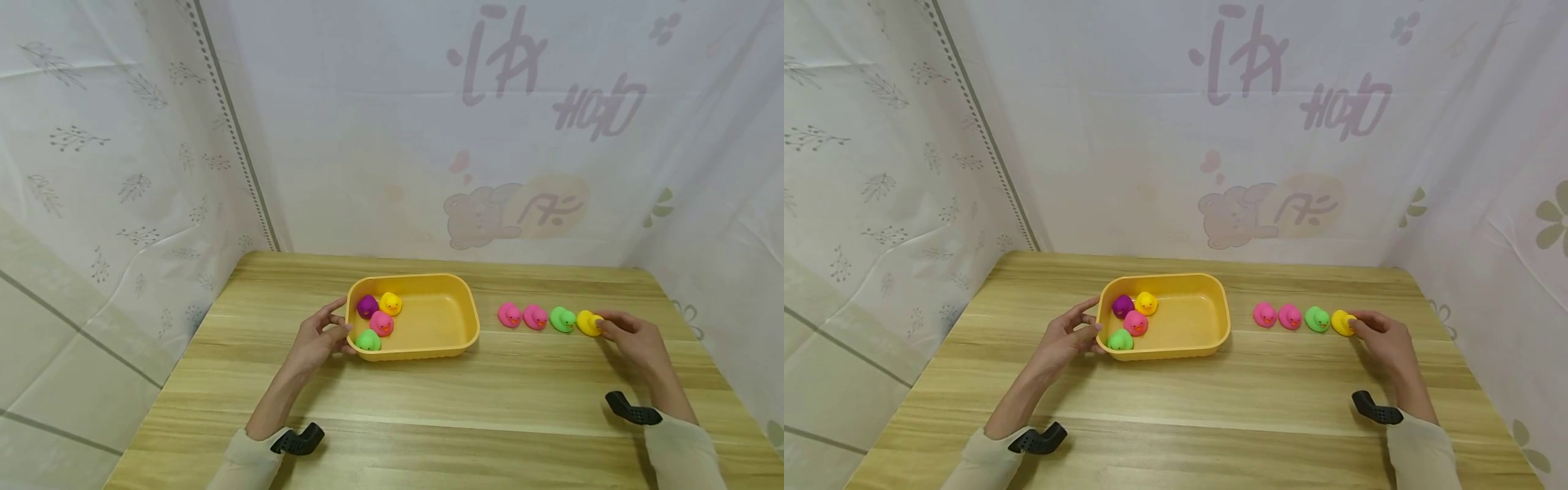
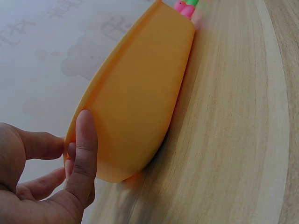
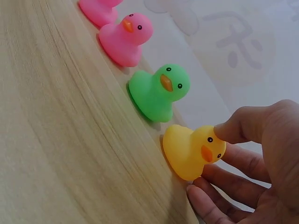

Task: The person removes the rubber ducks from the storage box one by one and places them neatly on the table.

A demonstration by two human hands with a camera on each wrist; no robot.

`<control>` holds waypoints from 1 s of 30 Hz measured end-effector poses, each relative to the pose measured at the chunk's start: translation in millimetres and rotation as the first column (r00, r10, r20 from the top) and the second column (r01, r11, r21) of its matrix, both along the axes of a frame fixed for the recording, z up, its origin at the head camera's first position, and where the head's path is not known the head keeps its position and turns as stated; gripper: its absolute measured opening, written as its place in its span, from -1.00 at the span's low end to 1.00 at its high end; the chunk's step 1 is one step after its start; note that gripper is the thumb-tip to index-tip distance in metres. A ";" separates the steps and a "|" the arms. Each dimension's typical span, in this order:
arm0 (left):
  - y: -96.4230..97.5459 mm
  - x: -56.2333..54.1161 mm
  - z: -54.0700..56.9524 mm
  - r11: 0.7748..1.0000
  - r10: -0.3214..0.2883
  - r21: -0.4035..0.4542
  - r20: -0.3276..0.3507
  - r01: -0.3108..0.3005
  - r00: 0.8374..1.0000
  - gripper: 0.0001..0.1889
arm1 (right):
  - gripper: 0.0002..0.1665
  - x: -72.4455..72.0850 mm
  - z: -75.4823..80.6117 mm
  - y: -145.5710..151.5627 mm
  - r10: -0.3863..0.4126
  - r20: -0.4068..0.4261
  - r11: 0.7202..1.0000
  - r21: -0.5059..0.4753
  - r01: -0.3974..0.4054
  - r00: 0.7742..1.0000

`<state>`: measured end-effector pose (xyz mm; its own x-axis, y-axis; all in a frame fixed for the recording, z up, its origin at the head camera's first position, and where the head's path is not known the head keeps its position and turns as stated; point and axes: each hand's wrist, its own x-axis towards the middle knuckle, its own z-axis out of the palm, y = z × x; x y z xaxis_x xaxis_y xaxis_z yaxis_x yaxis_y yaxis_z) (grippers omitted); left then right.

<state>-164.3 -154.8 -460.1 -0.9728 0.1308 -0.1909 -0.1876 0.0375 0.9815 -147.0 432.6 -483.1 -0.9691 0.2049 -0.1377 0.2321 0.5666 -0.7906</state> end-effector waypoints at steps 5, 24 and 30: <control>-0.6 -0.2 -0.5 1.000 0.003 0.002 0.002 -0.003 1.000 -0.35 | -0.23 -0.4 -1.2 -0.5 0.002 -0.018 1.000 -0.014 -0.002 1.000; 0.3 -0.3 -1.1 1.000 0.003 0.010 0.007 -0.003 1.000 -0.34 | 0.00 4.3 26.9 -3.5 0.035 0.049 0.994 0.099 -0.040 0.998; -0.2 -0.2 -0.3 1.000 -0.007 0.011 -0.002 0.007 1.000 -0.35 | -0.02 3.1 40.1 -10.8 0.060 0.015 0.991 0.120 -0.061 0.998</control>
